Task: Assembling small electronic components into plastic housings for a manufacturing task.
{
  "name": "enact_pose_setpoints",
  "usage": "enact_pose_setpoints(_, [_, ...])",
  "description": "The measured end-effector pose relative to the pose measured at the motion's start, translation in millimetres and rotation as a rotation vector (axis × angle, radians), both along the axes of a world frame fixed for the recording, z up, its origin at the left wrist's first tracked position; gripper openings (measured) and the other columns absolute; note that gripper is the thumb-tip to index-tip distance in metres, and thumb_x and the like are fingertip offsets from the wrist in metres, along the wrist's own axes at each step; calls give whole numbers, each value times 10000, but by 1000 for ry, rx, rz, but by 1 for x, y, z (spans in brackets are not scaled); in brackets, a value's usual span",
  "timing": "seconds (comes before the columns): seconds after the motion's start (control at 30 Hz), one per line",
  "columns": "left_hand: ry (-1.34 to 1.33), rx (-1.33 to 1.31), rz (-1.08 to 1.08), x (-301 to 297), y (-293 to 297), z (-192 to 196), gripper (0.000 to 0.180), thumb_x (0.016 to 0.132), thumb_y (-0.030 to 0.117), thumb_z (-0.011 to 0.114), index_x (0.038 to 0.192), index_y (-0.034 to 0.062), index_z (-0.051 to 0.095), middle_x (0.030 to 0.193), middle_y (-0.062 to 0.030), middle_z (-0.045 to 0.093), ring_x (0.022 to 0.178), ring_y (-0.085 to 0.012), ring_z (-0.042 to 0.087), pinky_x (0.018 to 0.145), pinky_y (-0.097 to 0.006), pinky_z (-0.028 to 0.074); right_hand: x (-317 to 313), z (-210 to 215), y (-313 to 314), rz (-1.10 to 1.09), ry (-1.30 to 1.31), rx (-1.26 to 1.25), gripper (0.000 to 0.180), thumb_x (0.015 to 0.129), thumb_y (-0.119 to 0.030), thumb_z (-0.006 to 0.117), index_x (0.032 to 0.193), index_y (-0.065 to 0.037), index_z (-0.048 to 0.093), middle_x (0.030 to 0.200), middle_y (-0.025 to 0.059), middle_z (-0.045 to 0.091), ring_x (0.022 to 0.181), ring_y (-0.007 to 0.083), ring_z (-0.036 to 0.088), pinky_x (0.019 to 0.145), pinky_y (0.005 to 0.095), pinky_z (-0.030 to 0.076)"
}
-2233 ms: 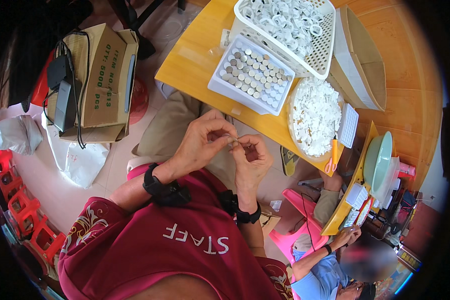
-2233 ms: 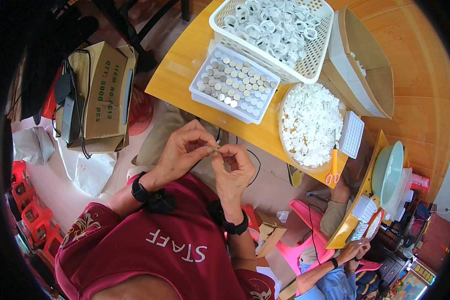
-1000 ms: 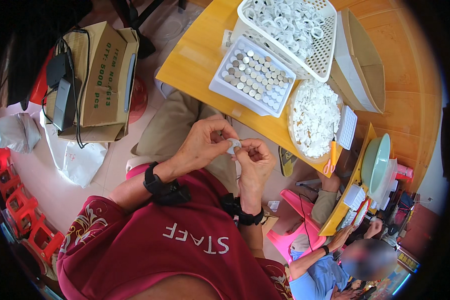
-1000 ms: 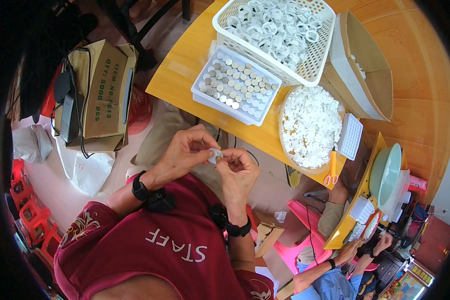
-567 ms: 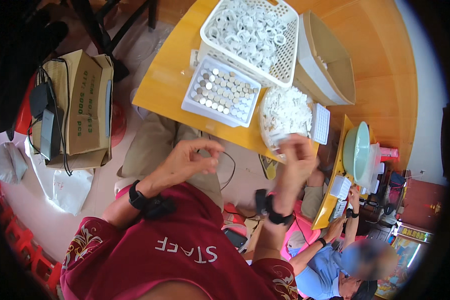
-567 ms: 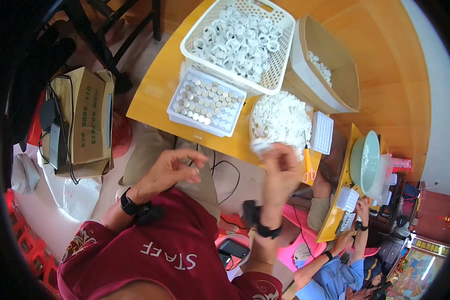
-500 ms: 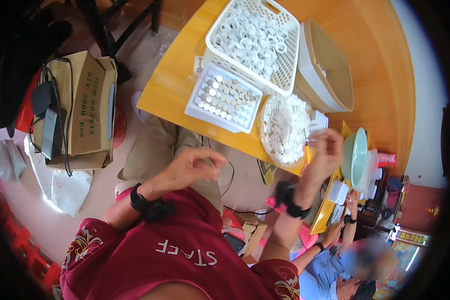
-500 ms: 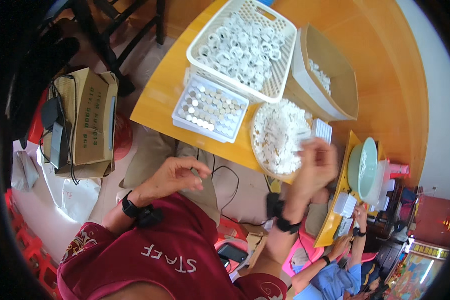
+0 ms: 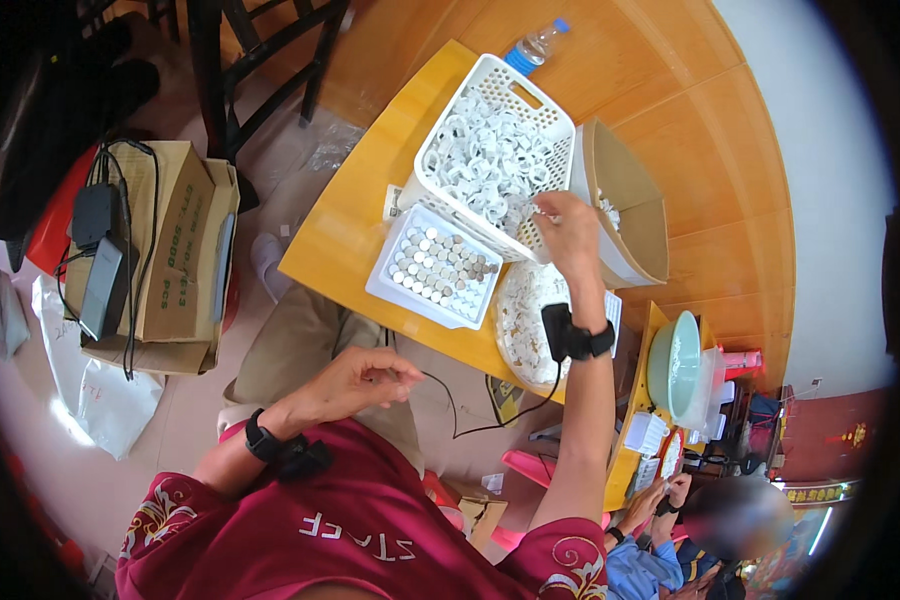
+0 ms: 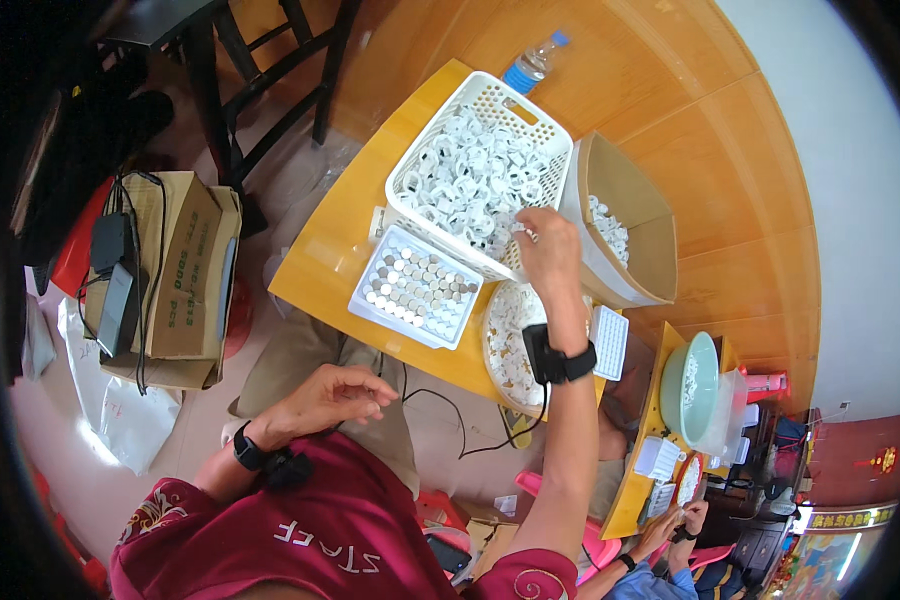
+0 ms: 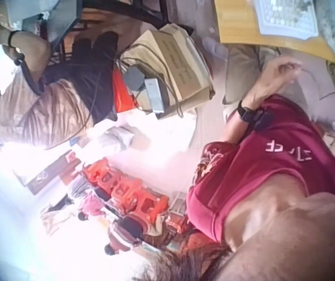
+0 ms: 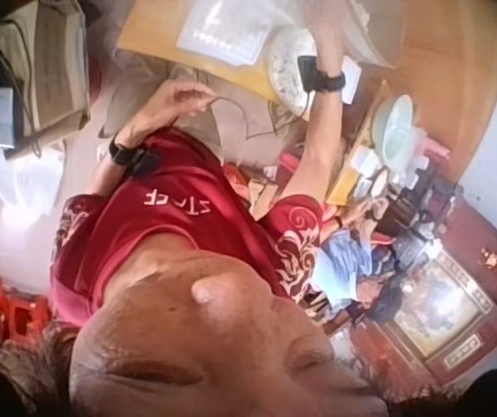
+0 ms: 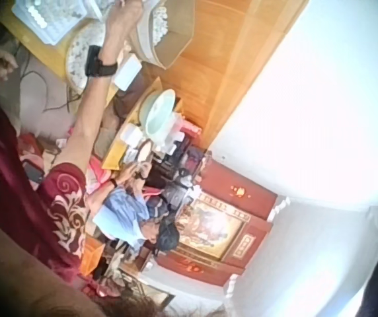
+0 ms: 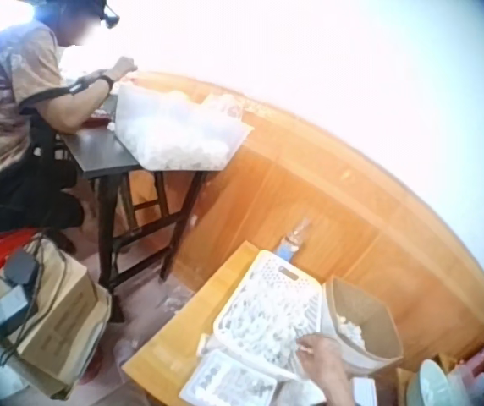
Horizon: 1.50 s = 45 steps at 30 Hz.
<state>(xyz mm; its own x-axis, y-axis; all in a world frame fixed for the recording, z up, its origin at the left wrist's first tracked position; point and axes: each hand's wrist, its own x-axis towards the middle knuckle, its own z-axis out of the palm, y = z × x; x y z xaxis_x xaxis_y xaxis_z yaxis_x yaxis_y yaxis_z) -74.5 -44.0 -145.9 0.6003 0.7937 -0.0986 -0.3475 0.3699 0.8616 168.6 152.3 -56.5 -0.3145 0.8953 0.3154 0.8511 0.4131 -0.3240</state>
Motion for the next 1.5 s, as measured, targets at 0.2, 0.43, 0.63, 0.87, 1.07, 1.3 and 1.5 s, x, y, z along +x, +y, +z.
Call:
enact_pose_setpoints(0.2, [21,-55,5,-18,0,2,252,841,136,585,1069,27,577,941,-26,557,817,-77,531,685,-225,459,-16,-24,35,54,-422,-153,212,604,31,605,813,-4,611,761,155,620,750,298,604,676,355,474])
enact_pose_setpoints(0.43, [14,-61,13,-32,-7,-6,253,849,154,576,1079,47,573,966,-19,560,833,-79,550,693,-228,468,-35,-16,23,38,-424,-223,202,612,0,594,810,-30,563,811,166,599,793,338,574,681,407,441])
enact_pose_setpoints(0.63, [17,-78,76,-34,-4,-3,243,868,136,539,1085,30,565,945,-44,585,836,-102,574,693,-239,482,-42,17,-14,-35,-206,16,218,637,4,594,851,-34,570,819,140,571,699,318,573,605,380,441])
enact_pose_setpoints(0.87, [-124,-186,288,-24,3,-8,331,897,202,498,1155,-5,507,988,-109,592,882,-163,589,749,-276,492,-83,-8,-131,146,267,-15,243,634,40,647,855,-33,579,779,73,585,638,161,576,491,252,434])
enact_pose_setpoints(1.07, [-392,-283,214,2,2,-36,359,913,222,477,1193,-2,485,1083,-88,564,957,-156,565,838,-288,470,-92,-68,-183,289,196,117,328,614,61,656,917,-19,557,806,109,591,670,265,575,555,336,466])
enact_pose_setpoints(1.3, [-458,-339,218,15,9,-51,358,884,178,510,1178,-26,491,1104,-105,559,963,-182,576,852,-292,465,-78,-96,-185,248,277,149,339,615,48,669,927,-30,562,801,103,583,691,253,562,545,317,453])
enact_pose_setpoints(1.5, [-535,-392,168,19,12,-56,397,872,182,512,1181,-63,465,1113,-145,548,963,-238,581,850,-302,469,-52,-92,-182,-59,525,46,231,659,53,647,871,-13,583,787,80,582,631,188,534,499,258,404])
